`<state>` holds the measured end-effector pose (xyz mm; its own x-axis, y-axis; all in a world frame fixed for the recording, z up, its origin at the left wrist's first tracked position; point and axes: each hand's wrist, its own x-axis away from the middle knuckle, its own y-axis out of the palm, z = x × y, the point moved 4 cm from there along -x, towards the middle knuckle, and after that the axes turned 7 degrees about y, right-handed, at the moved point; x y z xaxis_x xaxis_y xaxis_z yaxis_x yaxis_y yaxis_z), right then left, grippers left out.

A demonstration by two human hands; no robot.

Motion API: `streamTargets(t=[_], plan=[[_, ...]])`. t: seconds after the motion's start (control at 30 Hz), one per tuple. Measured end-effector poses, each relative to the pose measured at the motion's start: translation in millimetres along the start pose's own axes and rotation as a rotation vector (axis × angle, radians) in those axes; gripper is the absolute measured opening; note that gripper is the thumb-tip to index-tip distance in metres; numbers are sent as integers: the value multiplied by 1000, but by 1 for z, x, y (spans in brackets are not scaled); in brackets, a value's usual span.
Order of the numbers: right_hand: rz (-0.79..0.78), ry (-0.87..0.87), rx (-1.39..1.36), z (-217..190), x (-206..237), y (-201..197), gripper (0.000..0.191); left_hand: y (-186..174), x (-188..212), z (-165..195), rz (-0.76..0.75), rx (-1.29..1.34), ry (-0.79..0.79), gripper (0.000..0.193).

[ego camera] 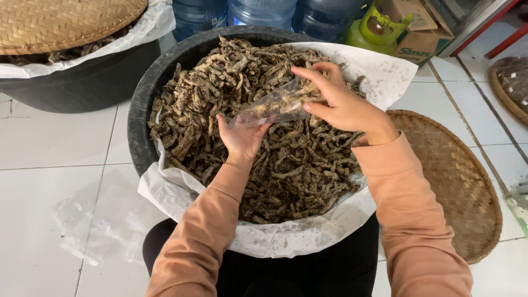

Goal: The person sits on the floor with a large basin of dried goods on their lap and fills small clear plastic bags by hand, pressing the items in and sealing each bag. Filled bags are placed into a woven basket, and the person reaches to arrange filled bags in the basket before resuming filling.

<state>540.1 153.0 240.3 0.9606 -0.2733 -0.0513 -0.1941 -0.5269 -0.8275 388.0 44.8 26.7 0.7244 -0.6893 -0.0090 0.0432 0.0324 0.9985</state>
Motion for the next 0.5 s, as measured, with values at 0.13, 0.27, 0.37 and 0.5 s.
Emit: streamTargets(t=[0.13,0.27,0.37,0.5], plan=[[270,-245,88,-12,1,5,58,-6,-1,-2,129,54,15,93],[378,-25,-41,-5,-7,21,34,-13,-5,-2,110,182,52,92],[341,-83,-93,-6,-8,31,27,-18,-9,1,83,134,70,87],[75,-177,-484,-4,-12,40,34,-13,-12,4,-56,97,95,83]])
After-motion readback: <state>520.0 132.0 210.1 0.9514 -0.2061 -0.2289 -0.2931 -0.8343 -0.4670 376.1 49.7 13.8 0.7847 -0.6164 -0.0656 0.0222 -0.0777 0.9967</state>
